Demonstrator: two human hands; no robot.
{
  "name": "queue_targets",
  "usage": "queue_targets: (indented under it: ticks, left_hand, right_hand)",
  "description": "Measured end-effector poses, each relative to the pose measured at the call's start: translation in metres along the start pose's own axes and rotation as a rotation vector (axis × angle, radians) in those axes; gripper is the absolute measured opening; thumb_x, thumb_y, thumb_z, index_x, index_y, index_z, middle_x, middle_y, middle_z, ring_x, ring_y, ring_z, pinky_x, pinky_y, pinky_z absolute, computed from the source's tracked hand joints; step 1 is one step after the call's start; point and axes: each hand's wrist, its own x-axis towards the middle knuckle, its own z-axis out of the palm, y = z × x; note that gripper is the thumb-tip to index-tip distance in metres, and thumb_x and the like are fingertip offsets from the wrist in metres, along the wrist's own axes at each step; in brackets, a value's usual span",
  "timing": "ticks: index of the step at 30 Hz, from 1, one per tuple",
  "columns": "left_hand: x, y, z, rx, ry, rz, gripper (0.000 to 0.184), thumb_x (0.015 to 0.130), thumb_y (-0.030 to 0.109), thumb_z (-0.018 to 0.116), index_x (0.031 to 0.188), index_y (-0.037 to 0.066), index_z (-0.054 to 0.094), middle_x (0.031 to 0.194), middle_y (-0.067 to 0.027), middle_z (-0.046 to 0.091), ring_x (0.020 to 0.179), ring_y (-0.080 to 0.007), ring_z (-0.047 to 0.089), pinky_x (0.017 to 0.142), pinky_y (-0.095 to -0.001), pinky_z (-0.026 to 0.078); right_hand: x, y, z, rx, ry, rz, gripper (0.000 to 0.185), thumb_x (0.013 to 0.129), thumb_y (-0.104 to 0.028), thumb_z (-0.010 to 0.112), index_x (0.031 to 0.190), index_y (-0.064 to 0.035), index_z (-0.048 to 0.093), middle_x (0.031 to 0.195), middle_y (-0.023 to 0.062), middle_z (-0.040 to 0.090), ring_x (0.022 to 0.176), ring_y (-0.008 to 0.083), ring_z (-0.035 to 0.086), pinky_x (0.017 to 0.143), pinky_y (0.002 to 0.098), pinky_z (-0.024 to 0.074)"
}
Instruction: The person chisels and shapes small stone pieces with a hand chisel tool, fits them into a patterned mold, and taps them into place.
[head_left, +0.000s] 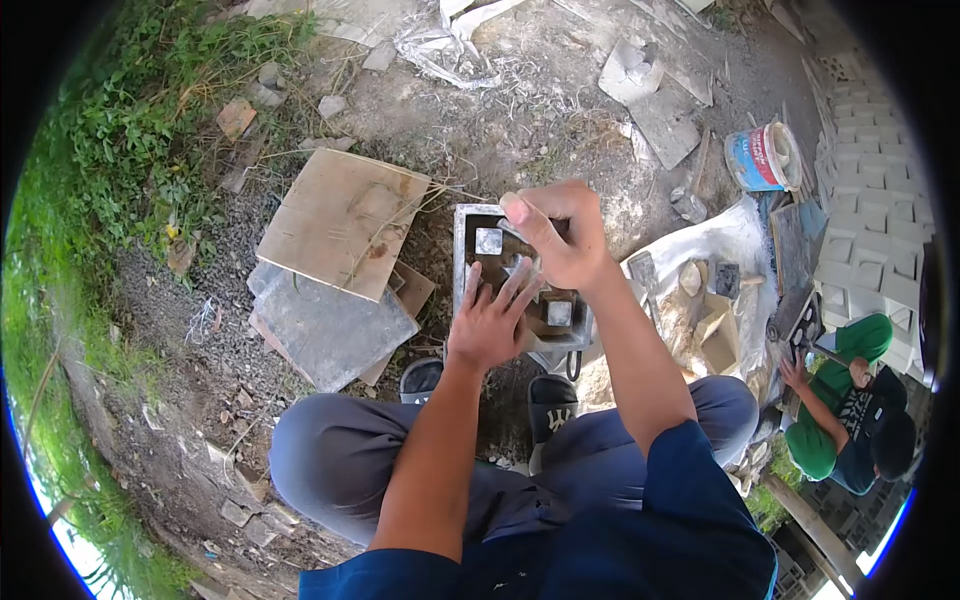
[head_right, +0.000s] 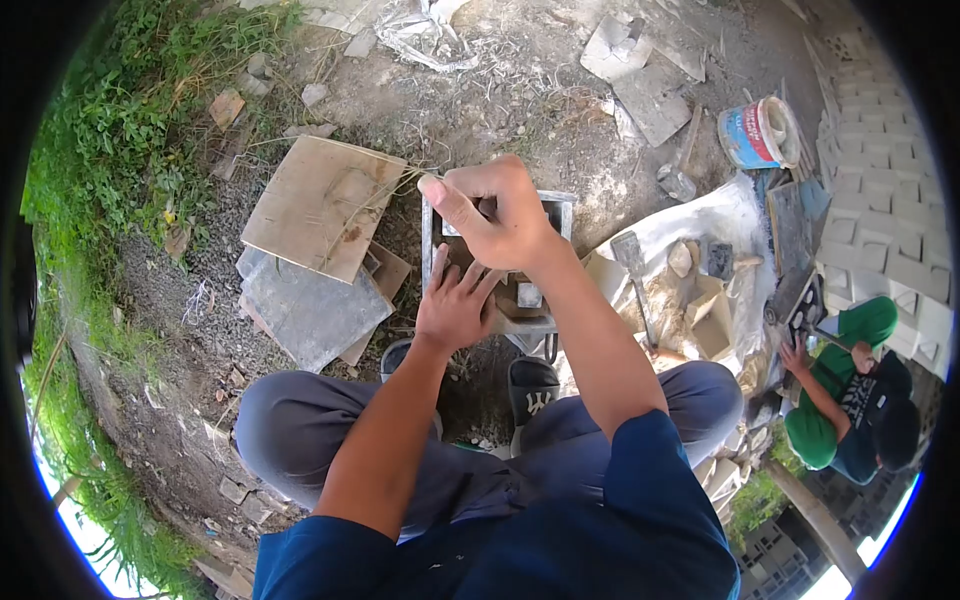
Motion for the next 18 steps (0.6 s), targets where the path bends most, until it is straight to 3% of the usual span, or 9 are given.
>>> queue_targets:
  ticks: [2,3,4,6,10,11,12,14,18]
  left_hand:
    - [-0.005,0.0,0.002,-0.019,0.029,-0.002,0.075,0.086,0.02,0.06,0.158,0.026,0.039,0.163,-0.0032,0.04,0.09,-0.0333,0.067,0.126,-0.0552,0.021]
    - [-0.002,0.003,-0.008,-0.041,0.018,-0.005,0.055,0.085,0.021,0.061,0.14,0.016,0.06,0.14,-0.0122,0.06,0.094,-0.0355,0.067,0.126,-0.0564,0.021]
    - [-0.006,0.003,-0.006,-0.046,0.01,-0.017,0.055,0.085,0.021,0.061,0.14,0.016,0.06,0.14,-0.0122,0.06,0.094,-0.0355,0.067,0.126,-0.0564,0.021]
    - [-0.003,0.002,-0.003,-0.015,-0.003,-0.01,0.077,0.086,0.021,0.06,0.159,0.029,0.038,0.164,-0.0036,0.038,0.091,-0.0334,0.068,0.126,-0.0555,0.02]
    - [-0.001,0.002,-0.005,-0.015,0.019,-0.003,0.076,0.086,0.02,0.059,0.159,0.027,0.039,0.164,-0.0032,0.039,0.087,-0.0333,0.067,0.126,-0.0553,0.021]
    - [-0.003,0.002,-0.004,-0.018,-0.005,-0.02,0.065,0.086,0.022,0.062,0.149,0.023,0.052,0.156,-0.0046,0.048,0.093,-0.0319,0.065,0.127,-0.0555,0.021]
    - [-0.006,0.002,-0.003,-0.022,-0.014,-0.03,0.065,0.086,0.022,0.062,0.149,0.023,0.052,0.156,-0.0046,0.048,0.093,-0.0319,0.065,0.127,-0.0555,0.021]
    - [-0.003,0.002,0.0,-0.031,0.051,0.002,0.076,0.086,0.021,0.058,0.159,0.028,0.039,0.163,-0.003,0.041,0.086,-0.034,0.067,0.126,-0.056,0.022]
    - [-0.002,0.003,-0.003,0.0,-0.008,0.001,0.075,0.086,0.021,0.059,0.158,0.026,0.04,0.162,-0.0027,0.042,0.088,-0.0322,0.066,0.126,-0.0556,0.022]
  right_hand:
    - [-0.005,-0.013,0.0,0.051,0.028,-0.177,0.049,0.102,-0.023,0.061,0.061,-0.0004,0.046,0.052,0.003,0.037,0.046,0.0128,0.032,0.046,0.0335,0.024]
    - [-0.01,-0.015,0.006,0.166,0.133,-0.213,0.049,0.102,-0.02,0.06,0.06,-0.0007,0.042,0.052,0.0019,0.036,0.047,0.0132,0.03,0.046,0.0336,0.0233]
    - [-0.013,-0.006,0.009,0.174,0.127,-0.201,0.049,0.102,-0.02,0.06,0.06,-0.0007,0.042,0.052,0.0019,0.036,0.047,0.0132,0.03,0.046,0.0336,0.0233]
    - [-0.011,0.008,0.006,0.054,0.119,0.105,0.049,0.1,-0.021,0.057,0.059,0.0004,0.04,0.051,0.0009,0.036,0.045,0.0137,0.03,0.046,0.0335,0.0223]
    - [-0.011,-0.013,-0.008,0.198,0.028,-0.123,0.051,0.103,-0.021,0.057,0.061,0.0004,0.037,0.053,0.0,0.035,0.047,0.012,0.03,0.047,0.0327,0.0219]
    - [-0.017,-0.007,-0.005,0.254,0.042,-0.141,0.051,0.103,-0.021,0.058,0.062,0.0005,0.038,0.053,0.0007,0.036,0.048,0.0119,0.031,0.047,0.0328,0.0221]
    - [-0.023,0.0,-0.002,0.31,0.056,-0.159,0.05,0.103,-0.021,0.059,0.062,0.0007,0.039,0.054,0.0014,0.037,0.048,0.0118,0.031,0.047,0.033,0.0223]
    - [-0.025,0.018,-0.003,0.184,0.013,0.101,0.05,0.101,-0.022,0.06,0.061,0.0009,0.04,0.053,0.0019,0.037,0.047,0.0129,0.031,0.046,0.0336,0.0219]
    - [-0.012,-0.006,-0.011,0.235,0.0,-0.032,0.051,0.102,-0.023,0.059,0.06,-0.0005,0.042,0.053,0.0015,0.037,0.047,0.0118,0.031,0.046,0.0333,0.0221]
